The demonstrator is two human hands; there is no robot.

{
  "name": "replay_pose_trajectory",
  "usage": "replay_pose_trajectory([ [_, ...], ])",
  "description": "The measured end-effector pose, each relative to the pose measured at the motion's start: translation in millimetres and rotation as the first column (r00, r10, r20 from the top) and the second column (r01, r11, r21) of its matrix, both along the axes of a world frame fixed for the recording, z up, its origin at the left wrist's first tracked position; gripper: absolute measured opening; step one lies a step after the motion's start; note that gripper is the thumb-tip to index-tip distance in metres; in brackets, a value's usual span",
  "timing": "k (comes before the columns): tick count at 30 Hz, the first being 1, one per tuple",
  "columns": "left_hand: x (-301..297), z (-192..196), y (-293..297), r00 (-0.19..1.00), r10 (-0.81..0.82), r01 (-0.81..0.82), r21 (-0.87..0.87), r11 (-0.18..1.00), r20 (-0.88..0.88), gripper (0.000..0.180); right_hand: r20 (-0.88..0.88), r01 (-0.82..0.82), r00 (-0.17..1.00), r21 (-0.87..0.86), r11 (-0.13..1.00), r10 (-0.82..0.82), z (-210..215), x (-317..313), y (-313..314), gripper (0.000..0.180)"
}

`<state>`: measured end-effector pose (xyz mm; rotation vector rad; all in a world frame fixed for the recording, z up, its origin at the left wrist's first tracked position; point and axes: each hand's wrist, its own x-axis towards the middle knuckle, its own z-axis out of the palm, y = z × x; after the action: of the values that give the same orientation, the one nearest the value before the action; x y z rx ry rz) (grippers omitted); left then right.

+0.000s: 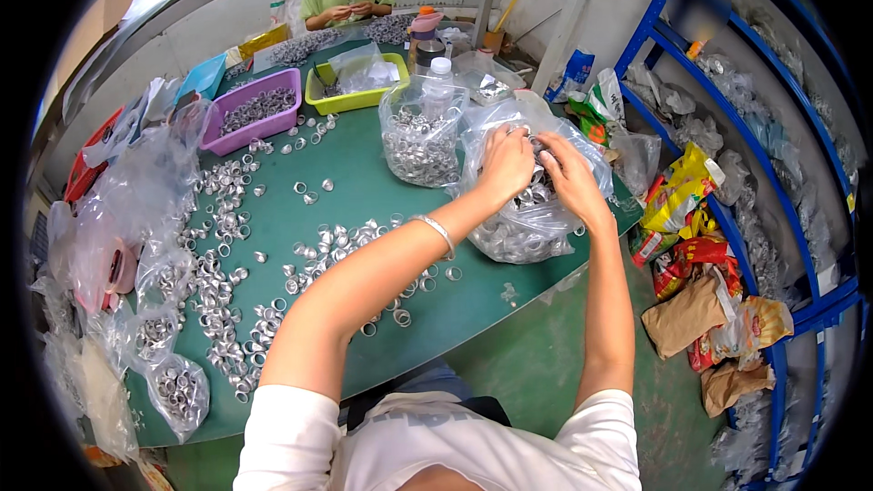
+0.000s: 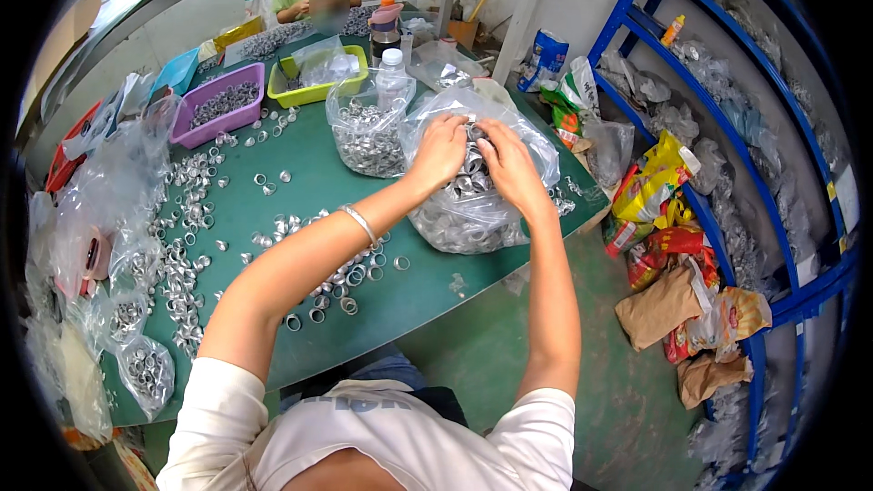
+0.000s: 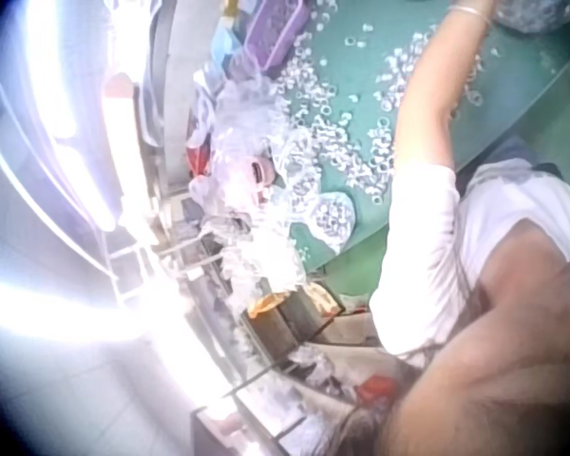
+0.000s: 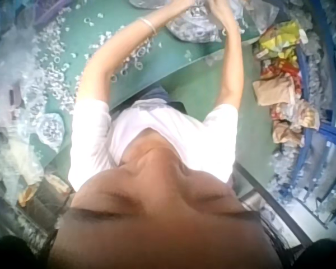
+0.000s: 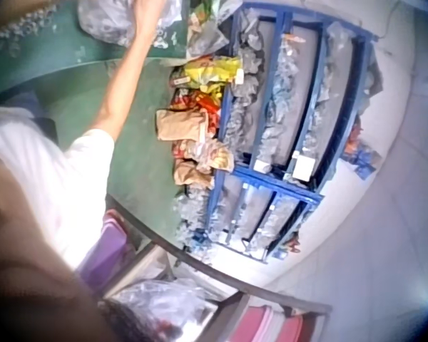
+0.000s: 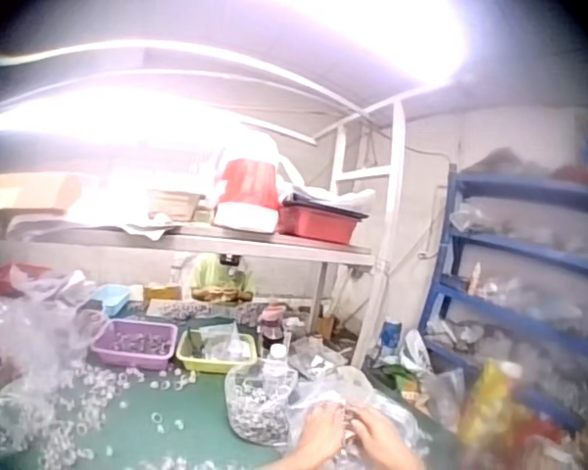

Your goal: The person sorts through a pile of small metal ring-like components on a table, picking them up and grouping them in their hand before placing them into a plastic bag.

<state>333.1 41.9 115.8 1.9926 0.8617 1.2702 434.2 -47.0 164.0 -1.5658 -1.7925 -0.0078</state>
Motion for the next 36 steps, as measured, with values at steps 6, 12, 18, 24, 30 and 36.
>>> replay_pose_trajectory([
  [6, -19.4, 35.2, -9.2, 0.974, -0.212, 0.212, -0.012, 0.977, -0.078, 0.039, 0.010, 0.027, 1.000, 0.043, 0.999, -0.027, 5.5, 1.8, -0.9, 0.025],
  [12, -66.0, 30.9, -56.2, 0.900, -0.393, 0.379, 0.107, 0.919, 0.191, 0.036, 0.068, 0.102, 0.992, 0.112, 0.988, -0.110, 2.1, 0.7, -8.0, 0.024],
  [18, -202.9, 18.3, -95.6, 0.896, -0.431, 0.440, -0.087, 0.894, 0.103, 0.025, 0.142, 0.154, 0.972, 0.207, 0.966, -0.186, 12.1, -41.9, -27.4, 0.019],
  [24, -352.6, -39.1, -93.0, 0.984, 0.088, -0.119, -0.212, 0.970, -0.153, 0.029, -0.052, -0.327, 0.944, -0.047, 0.944, 0.325, -3.4, -159.3, -21.4, 0.019],
  [30, -498.8, -114.8, -62.9, 0.513, 0.705, -0.786, 0.064, 0.616, -0.490, 0.052, -0.349, -0.771, 0.621, -0.434, 0.467, 0.702, -74.2, -280.5, 55.6, 0.031],
  [36, -518.6, -140.3, -37.7, 0.397, 0.623, -0.884, -0.098, 0.457, -0.675, 0.067, -0.277, -0.860, 0.502, -0.257, 0.440, 0.819, -153.3, -421.8, 149.5, 0.045],
])
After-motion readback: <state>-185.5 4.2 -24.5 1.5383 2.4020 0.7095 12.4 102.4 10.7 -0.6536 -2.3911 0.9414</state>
